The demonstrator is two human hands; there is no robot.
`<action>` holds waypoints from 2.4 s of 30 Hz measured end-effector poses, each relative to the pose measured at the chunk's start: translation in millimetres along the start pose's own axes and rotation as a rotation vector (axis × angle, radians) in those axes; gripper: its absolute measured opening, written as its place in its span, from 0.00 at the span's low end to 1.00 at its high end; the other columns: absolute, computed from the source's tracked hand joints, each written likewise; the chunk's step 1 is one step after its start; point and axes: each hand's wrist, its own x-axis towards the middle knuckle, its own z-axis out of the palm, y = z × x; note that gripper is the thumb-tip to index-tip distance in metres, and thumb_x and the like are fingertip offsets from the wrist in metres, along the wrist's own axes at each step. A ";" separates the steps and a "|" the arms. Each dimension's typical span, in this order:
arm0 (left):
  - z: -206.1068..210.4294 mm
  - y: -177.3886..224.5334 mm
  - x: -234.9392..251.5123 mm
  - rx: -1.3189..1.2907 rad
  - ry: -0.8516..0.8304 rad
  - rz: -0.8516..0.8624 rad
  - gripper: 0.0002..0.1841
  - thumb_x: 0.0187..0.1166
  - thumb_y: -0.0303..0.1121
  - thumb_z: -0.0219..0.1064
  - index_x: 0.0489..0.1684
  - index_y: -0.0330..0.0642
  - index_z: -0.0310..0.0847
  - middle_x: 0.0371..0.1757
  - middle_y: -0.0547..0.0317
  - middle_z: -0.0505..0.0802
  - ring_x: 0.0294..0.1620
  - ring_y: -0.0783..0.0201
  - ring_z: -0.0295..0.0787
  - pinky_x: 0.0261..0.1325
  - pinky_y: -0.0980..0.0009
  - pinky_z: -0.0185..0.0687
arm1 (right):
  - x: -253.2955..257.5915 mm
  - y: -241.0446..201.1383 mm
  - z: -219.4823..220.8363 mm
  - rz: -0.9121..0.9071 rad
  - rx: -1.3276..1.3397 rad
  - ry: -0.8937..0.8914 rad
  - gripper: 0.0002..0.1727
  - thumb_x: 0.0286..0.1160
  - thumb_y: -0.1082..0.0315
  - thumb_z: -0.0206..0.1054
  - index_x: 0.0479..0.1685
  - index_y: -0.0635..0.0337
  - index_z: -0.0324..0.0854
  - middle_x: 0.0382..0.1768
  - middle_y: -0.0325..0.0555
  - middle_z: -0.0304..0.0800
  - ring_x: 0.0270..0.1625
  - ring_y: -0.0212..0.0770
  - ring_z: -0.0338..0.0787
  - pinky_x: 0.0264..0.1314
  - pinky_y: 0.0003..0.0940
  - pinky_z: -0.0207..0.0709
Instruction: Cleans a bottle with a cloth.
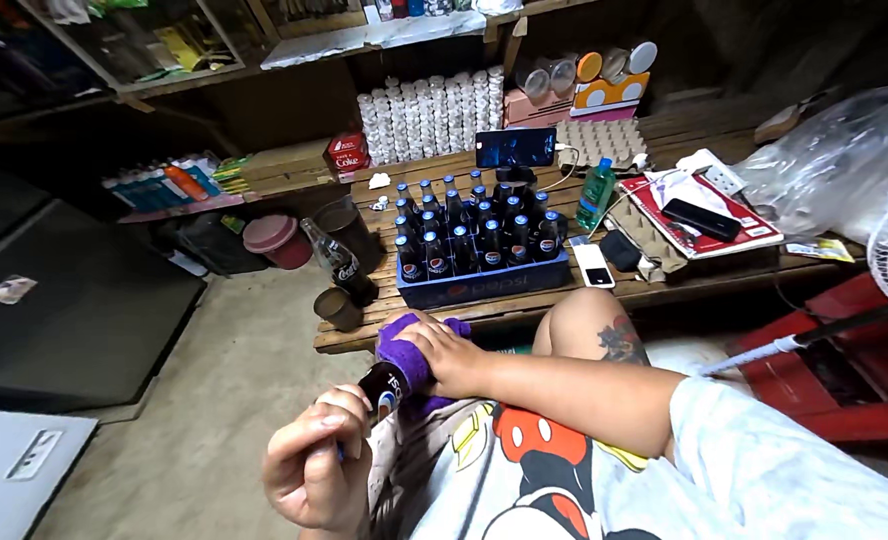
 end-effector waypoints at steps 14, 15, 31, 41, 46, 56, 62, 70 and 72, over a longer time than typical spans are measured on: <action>8.5 20.0 22.1 -0.164 -0.676 -0.015 0.15 0.84 0.41 0.57 0.33 0.47 0.88 0.19 0.62 0.79 0.27 0.67 0.78 0.43 0.70 0.76 | -10.6 9.2 9.1 -0.088 0.081 0.132 0.49 0.54 0.65 0.85 0.83 0.63 0.66 0.82 0.61 0.71 0.87 0.58 0.66 0.92 0.48 0.56; 7.7 16.5 23.8 -0.181 -0.733 -0.009 0.15 0.84 0.40 0.57 0.33 0.46 0.89 0.18 0.61 0.78 0.26 0.66 0.77 0.42 0.69 0.75 | -9.9 11.3 10.9 -0.089 0.091 0.150 0.48 0.53 0.66 0.85 0.82 0.63 0.67 0.81 0.61 0.71 0.87 0.58 0.67 0.91 0.49 0.58; 15.8 -19.5 17.6 0.101 -0.035 -0.031 0.19 0.94 0.49 0.46 0.65 0.64 0.83 0.46 0.73 0.97 0.55 0.68 0.93 0.74 0.63 0.82 | -8.8 6.3 6.1 -0.008 0.133 0.130 0.47 0.62 0.63 0.81 0.82 0.76 0.64 0.82 0.71 0.68 0.88 0.62 0.65 0.91 0.48 0.57; 16.3 -22.8 7.7 0.309 0.023 0.068 0.22 0.91 0.53 0.44 0.69 0.68 0.82 0.79 0.72 0.83 0.87 0.55 0.67 0.93 0.45 0.50 | 1.9 -34.4 -14.4 -0.561 0.292 0.405 0.27 0.75 0.63 0.68 0.68 0.73 0.74 0.66 0.68 0.83 0.73 0.58 0.82 0.82 0.49 0.70; 27.0 -13.6 -2.2 0.369 0.072 0.067 0.21 0.90 0.54 0.45 0.63 0.69 0.85 0.79 0.74 0.82 0.90 0.54 0.61 0.94 0.44 0.44 | 2.9 -46.7 -25.6 -0.521 0.337 0.328 0.24 0.72 0.61 0.63 0.57 0.77 0.80 0.56 0.67 0.88 0.64 0.57 0.86 0.75 0.48 0.75; 15.8 -23.6 -17.1 0.410 0.101 0.111 0.24 0.91 0.53 0.41 0.61 0.67 0.87 0.80 0.69 0.82 0.91 0.49 0.60 0.94 0.38 0.38 | 22.8 -36.7 -24.2 -0.273 0.414 0.154 0.26 0.79 0.58 0.59 0.57 0.78 0.84 0.56 0.65 0.90 0.67 0.50 0.86 0.79 0.45 0.70; 14.0 -22.5 -22.9 0.434 0.057 0.169 0.24 0.92 0.51 0.38 0.62 0.67 0.86 0.81 0.70 0.81 0.91 0.51 0.61 0.94 0.38 0.39 | 30.1 -29.6 -23.2 -0.142 0.545 0.065 0.27 0.81 0.59 0.55 0.59 0.79 0.82 0.60 0.67 0.87 0.70 0.46 0.83 0.81 0.41 0.67; 10.4 -22.9 -21.5 0.388 0.076 0.112 0.26 0.92 0.55 0.38 0.60 0.68 0.88 0.78 0.72 0.85 0.90 0.51 0.62 0.94 0.37 0.36 | 32.8 -20.5 -22.4 0.015 0.621 0.026 0.26 0.82 0.64 0.51 0.63 0.81 0.78 0.66 0.70 0.81 0.75 0.46 0.78 0.84 0.39 0.63; 9.3 -23.1 -19.9 0.372 0.070 0.108 0.26 0.92 0.54 0.37 0.60 0.67 0.88 0.78 0.72 0.85 0.91 0.51 0.62 0.94 0.38 0.36 | 31.7 -24.7 -26.8 0.067 0.627 0.011 0.25 0.83 0.66 0.50 0.67 0.82 0.75 0.70 0.72 0.79 0.78 0.47 0.75 0.86 0.36 0.60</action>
